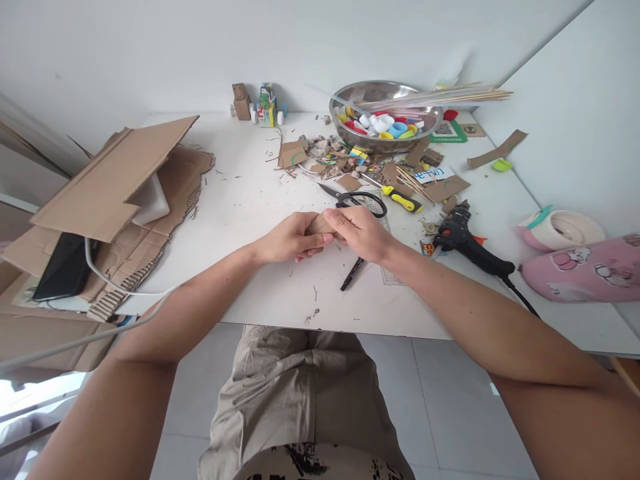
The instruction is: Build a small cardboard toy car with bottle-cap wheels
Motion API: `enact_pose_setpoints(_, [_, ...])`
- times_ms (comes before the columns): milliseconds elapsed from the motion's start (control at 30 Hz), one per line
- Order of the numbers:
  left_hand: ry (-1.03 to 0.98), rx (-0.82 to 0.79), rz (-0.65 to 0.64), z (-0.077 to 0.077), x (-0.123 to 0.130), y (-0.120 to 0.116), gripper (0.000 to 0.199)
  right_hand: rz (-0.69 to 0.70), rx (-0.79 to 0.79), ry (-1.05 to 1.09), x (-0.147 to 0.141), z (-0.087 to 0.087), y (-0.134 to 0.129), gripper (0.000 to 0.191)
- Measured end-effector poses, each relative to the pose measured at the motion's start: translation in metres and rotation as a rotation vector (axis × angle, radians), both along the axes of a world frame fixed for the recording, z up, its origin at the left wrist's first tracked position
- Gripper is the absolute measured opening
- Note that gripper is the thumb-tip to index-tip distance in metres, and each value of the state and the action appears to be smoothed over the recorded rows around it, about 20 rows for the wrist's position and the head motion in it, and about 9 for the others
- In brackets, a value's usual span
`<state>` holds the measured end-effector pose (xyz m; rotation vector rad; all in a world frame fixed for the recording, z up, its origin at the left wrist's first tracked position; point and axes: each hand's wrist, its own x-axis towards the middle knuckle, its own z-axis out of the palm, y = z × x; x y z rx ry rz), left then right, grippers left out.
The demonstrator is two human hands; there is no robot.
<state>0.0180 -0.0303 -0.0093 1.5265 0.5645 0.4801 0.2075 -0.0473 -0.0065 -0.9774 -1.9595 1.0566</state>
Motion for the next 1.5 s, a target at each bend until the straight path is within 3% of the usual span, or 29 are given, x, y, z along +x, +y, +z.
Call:
enact_pose_setpoints(200, [0.033, -0.023, 0.038, -0.001, 0.0, 0.003, 0.055, -0.107, 0.069, -0.013, 0.001, -0.005, 0.002, 0.074])
enact_pose_setpoints(333, [-0.051, -0.042, 0.242, -0.004, -0.002, 0.012, 0.056, -0.165, -0.056, 0.12, 0.005, -0.015, 0.01, 0.076])
enact_pose_setpoints(433, [-0.09, -0.045, 0.355, -0.005, -0.006, 0.018, 0.055, -0.12, -0.164, 0.185, 0.01, -0.022, 0.02, 0.079])
enact_pose_setpoints(600, [-0.037, 0.045, 0.361, -0.004, -0.008, 0.021, 0.052, -0.105, -0.203, 0.2, 0.016, -0.022, 0.029, 0.082])
enact_pose_setpoints(900, [-0.114, 0.16, 0.556, -0.01, -0.008, 0.024, 0.054, 0.004, -0.336, 0.2, 0.015, 0.002, 0.016, 0.032])
enact_pose_setpoints(1167, [-0.184, 0.05, 0.586, -0.021, -0.003, 0.018, 0.044, -0.211, -0.322, 0.267, 0.004, -0.009, 0.012, 0.034])
enact_pose_setpoints(1500, [-0.211, 0.03, 0.546, -0.025, 0.003, 0.013, 0.031, -0.286, -0.211, 0.317, 0.001, -0.016, 0.014, 0.024])
